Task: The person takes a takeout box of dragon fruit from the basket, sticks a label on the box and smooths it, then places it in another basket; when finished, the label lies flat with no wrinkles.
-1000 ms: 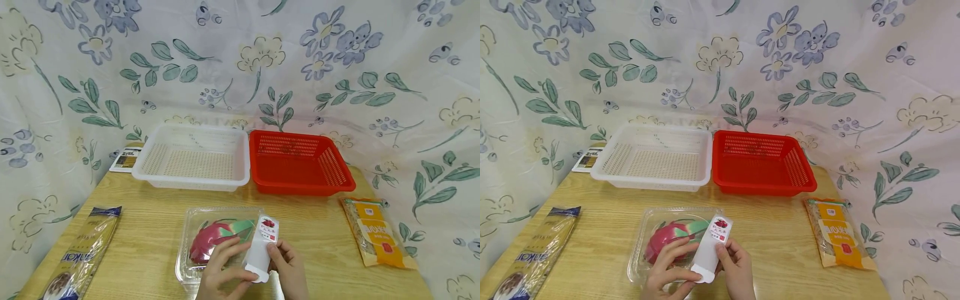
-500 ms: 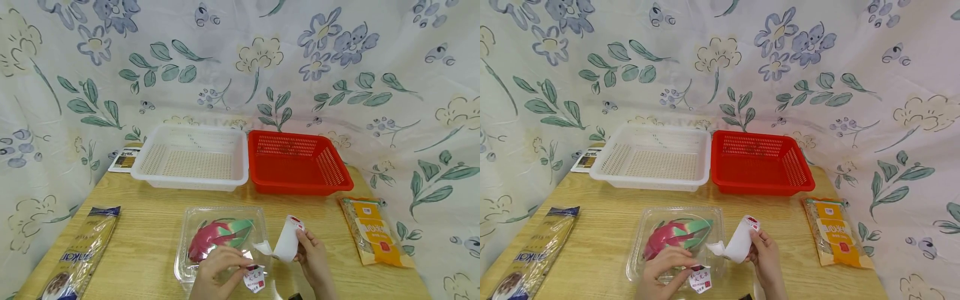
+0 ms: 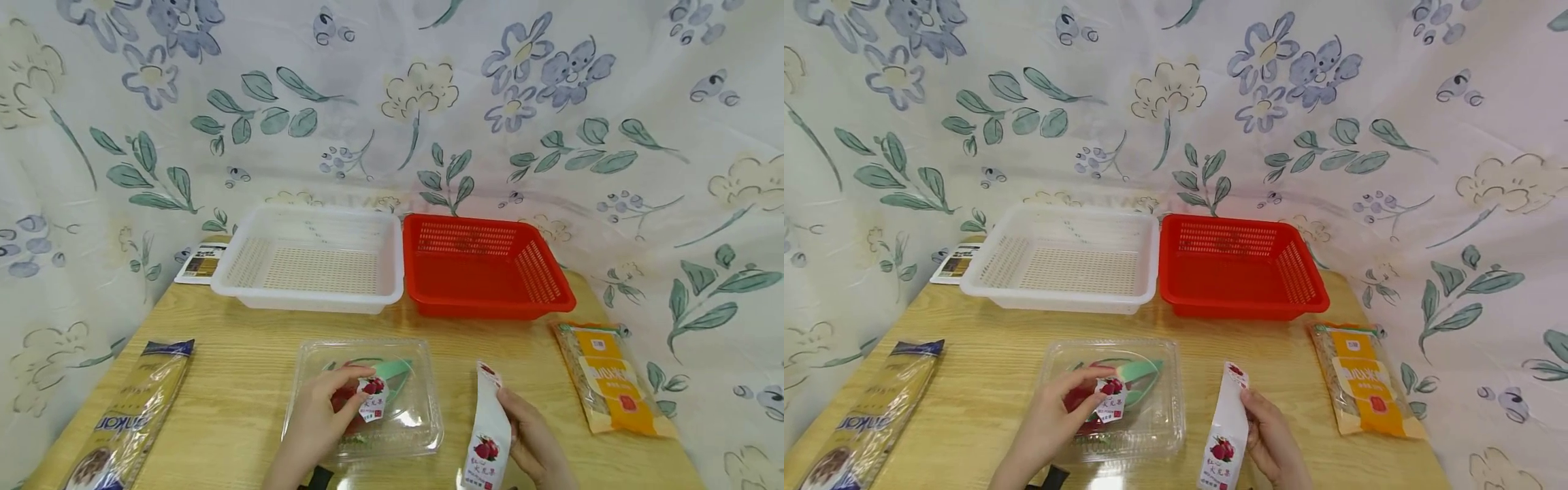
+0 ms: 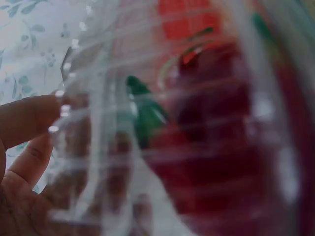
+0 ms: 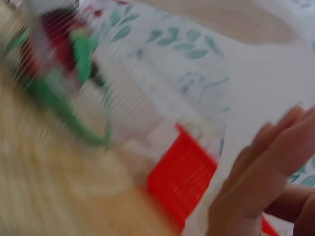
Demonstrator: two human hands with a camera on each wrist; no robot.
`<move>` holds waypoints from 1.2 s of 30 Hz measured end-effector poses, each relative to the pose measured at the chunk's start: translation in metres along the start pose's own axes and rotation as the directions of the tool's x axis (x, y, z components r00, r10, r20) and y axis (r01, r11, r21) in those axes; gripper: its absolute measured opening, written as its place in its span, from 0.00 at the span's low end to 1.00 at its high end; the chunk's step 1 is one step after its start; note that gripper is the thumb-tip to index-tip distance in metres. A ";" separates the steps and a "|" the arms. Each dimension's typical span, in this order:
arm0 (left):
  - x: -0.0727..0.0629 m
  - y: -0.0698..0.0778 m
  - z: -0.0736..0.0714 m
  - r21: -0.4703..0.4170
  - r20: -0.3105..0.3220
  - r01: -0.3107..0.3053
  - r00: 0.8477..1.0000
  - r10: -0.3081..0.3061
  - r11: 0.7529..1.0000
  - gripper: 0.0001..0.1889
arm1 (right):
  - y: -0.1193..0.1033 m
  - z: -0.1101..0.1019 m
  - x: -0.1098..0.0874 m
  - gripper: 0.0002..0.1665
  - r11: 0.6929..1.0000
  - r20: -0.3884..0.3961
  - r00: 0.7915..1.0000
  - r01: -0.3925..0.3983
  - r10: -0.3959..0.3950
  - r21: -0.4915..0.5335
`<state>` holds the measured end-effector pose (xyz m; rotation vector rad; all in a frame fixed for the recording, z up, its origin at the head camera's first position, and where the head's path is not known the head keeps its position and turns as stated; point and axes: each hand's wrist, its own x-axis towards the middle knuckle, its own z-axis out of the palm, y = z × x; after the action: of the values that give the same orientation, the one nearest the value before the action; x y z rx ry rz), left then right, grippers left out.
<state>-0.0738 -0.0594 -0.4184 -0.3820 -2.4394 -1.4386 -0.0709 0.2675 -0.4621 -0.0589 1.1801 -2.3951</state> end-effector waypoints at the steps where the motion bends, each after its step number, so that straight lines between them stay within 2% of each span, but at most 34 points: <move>1: 0.001 -0.002 0.000 0.022 -0.001 0.009 1.000 -0.009 1.000 0.22 | 0.002 -0.002 0.002 0.21 0.997 -0.047 0.999 -0.019 0.016 -0.070; 3: 0.001 -0.004 0.001 0.074 -0.012 -0.010 1.000 0.011 0.997 0.23 | 0.005 -0.004 0.006 0.16 0.966 -0.192 0.981 -0.080 0.033 -0.245; 4: 0.001 -0.005 0.001 0.094 -0.017 -0.025 1.000 0.026 0.995 0.23 | 0.007 -0.005 0.009 0.15 0.938 -0.264 0.964 -0.112 0.023 -0.327; 5: 0.000 -0.007 0.002 0.113 -0.023 -0.042 0.999 0.045 0.993 0.24 | 0.009 -0.006 0.012 0.13 0.901 -0.344 0.939 -0.151 0.002 -0.408; 7: 0.000 -0.009 0.003 0.156 -0.034 -0.060 0.997 0.066 0.986 0.25 | 0.013 -0.008 0.020 0.13 0.808 -0.469 0.880 -0.223 -0.073 -0.545; 8: 0.000 -0.009 0.004 0.171 -0.035 -0.061 0.997 0.068 0.983 0.26 | 0.015 -0.009 0.023 0.14 0.756 -0.514 0.850 -0.259 -0.118 -0.601; 9: 0.000 -0.010 0.004 0.185 -0.034 -0.054 0.998 0.061 0.981 0.26 | 0.017 -0.010 0.027 0.15 0.696 -0.536 0.828 -0.287 -0.165 -0.658; 11: -0.001 -0.011 0.005 0.204 -0.029 -0.031 0.999 0.038 0.978 0.26 | 0.019 -0.012 0.033 0.16 0.581 -0.553 0.798 -0.338 -0.240 -0.740; 12: -0.001 -0.010 0.004 0.213 -0.024 -0.018 0.999 0.023 0.977 0.27 | 0.019 -0.012 0.036 0.16 0.527 -0.545 0.793 -0.351 -0.272 -0.774; 13: -0.001 -0.010 0.004 0.220 -0.018 -0.007 1.000 0.012 0.975 0.27 | 0.019 -0.012 0.038 0.17 0.472 -0.532 0.791 -0.361 -0.302 -0.804; 15: -0.002 -0.009 0.004 0.231 -0.008 0.015 1.000 -0.013 0.973 0.28 | 0.017 -0.012 0.043 0.16 0.384 -0.502 0.791 -0.368 -0.350 -0.847; 18: -0.002 -0.007 0.003 0.244 0.003 0.040 0.999 -0.042 0.969 0.29 | 0.014 -0.010 0.048 0.17 0.278 -0.452 0.787 -0.363 -0.419 -0.889; 20: -0.002 -0.005 0.003 0.250 0.004 0.062 0.998 -0.065 0.966 0.30 | 0.012 -0.008 0.051 0.18 0.218 -0.424 0.779 -0.363 -0.462 -0.906; 23: -0.003 -0.004 0.003 0.252 -0.002 0.098 0.995 -0.100 0.963 0.31 | 0.009 -0.003 0.052 0.20 0.147 -0.390 0.768 -0.369 -0.509 -0.918; 26: -0.004 -0.004 0.004 0.265 -0.016 0.116 0.993 -0.116 0.957 0.31 | 0.005 0.010 0.051 0.22 0.106 -0.368 0.756 -0.373 -0.541 -0.922; 28: -0.005 -0.004 0.004 0.290 -0.026 0.104 0.995 -0.101 0.951 0.31 | 0.003 0.025 0.049 0.22 0.076 -0.327 0.744 -0.350 -0.583 -0.934; 29: -0.006 -0.004 0.004 0.306 -0.031 0.091 0.996 -0.085 0.948 0.32 | 0.003 0.033 0.049 0.21 0.059 -0.288 0.737 -0.320 -0.612 -0.946; 31: -0.008 -0.004 0.005 0.347 -0.037 0.059 0.998 -0.049 0.936 0.33 | 0.006 0.053 0.049 0.18 -0.007 -0.160 0.718 -0.224 -0.678 -0.975; 32: -0.009 -0.004 0.006 0.365 -0.038 0.041 0.999 -0.028 0.930 0.34 | 0.009 0.063 0.049 0.18 -0.053 -0.077 0.710 -0.159 -0.700 -0.986; 34: -0.011 -0.004 0.007 0.404 -0.045 0.020 0.999 -0.002 0.915 0.36 | 0.019 0.082 0.050 0.17 -0.166 0.120 0.687 -0.001 -0.716 -0.986; 35: -0.012 -0.004 0.007 0.419 -0.049 0.016 0.999 0.005 0.908 0.38 | 0.024 0.089 0.051 0.17 -0.227 0.220 0.676 0.080 -0.704 -0.971; 36: -0.013 -0.005 0.008 0.439 -0.053 0.013 0.999 0.012 0.898 0.39 | 0.030 0.097 0.052 0.16 -0.274 0.305 0.668 0.154 -0.679 -0.949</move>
<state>-0.0639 -0.0555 -0.4310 -0.2338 -2.6170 -0.8388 -0.0825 0.1583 -0.4327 -0.6678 3.4751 -1.0925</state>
